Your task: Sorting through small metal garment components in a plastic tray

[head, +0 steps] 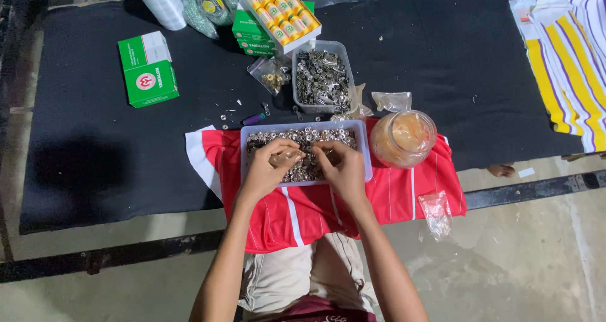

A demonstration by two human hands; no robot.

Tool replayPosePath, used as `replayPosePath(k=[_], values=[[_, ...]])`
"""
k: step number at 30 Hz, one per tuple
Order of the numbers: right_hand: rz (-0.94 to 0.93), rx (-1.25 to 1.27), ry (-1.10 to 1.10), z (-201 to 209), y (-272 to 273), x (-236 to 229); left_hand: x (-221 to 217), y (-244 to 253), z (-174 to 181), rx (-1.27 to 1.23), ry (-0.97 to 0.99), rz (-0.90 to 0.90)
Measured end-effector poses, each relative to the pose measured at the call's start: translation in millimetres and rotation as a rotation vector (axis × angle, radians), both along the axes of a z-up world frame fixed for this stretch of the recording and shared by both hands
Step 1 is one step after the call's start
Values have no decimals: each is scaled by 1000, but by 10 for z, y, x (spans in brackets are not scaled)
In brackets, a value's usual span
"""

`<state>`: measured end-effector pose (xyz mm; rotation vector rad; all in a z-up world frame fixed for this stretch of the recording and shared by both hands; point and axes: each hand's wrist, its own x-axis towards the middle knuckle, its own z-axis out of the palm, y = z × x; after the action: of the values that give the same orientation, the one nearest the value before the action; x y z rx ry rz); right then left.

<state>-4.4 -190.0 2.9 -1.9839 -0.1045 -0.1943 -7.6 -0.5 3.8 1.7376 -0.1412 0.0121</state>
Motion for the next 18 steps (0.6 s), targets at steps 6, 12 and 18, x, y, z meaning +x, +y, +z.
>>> replayPosePath(k=[6,12,18], values=[[119,7,-77,254,56,-71,-27,13,-53,48,59,-32],[141,21,-106,245,74,-75,-30,-1,-23,63,55,-38],[75,147,-144,118,58,-60,17,18,-100,144,52,10]])
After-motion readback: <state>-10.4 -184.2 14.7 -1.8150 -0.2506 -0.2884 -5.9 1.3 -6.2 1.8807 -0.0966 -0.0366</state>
